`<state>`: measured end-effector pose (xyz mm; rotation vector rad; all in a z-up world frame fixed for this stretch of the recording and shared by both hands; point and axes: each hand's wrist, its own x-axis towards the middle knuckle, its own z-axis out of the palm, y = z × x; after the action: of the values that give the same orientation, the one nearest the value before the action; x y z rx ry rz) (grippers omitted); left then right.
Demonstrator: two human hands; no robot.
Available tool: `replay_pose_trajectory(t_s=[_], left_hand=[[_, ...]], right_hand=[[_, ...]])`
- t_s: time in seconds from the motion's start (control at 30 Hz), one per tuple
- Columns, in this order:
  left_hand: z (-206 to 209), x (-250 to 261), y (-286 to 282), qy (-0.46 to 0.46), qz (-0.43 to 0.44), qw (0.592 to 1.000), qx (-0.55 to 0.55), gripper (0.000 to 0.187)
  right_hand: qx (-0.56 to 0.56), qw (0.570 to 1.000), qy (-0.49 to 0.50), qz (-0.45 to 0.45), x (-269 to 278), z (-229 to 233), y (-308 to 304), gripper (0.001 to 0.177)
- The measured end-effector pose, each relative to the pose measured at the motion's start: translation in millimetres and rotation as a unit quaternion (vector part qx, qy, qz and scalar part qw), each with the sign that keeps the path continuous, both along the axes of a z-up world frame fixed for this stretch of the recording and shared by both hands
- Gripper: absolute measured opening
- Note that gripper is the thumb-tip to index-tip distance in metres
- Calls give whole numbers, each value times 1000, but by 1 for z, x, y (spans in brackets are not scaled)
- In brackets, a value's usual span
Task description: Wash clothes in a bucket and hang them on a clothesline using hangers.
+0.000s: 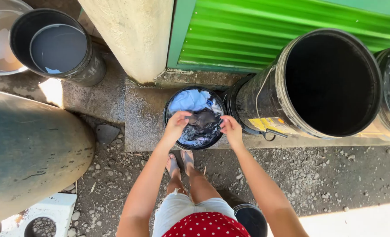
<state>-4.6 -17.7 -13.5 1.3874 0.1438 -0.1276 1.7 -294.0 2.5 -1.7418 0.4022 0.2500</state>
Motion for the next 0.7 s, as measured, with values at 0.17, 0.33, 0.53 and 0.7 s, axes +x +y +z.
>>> replay_pose_trajectory(t_s=[0.17,0.33,0.53,0.7], left_hand=[[39,11,-40,-27,-77,993,-81,35],[106,20,-37,-67,-124,988,-62,38],[131,30,-24,-218,-47,932,285,65],[94,37,-32,-177,-96,922,330,32]], right_hand=[[-105,950,-170,240,4,53,42,41],[-121,941,-221,224,9,28,39,26],[-98,930,-243,258,14,105,36,24],[5,937,-224,267,24,115,20,26]])
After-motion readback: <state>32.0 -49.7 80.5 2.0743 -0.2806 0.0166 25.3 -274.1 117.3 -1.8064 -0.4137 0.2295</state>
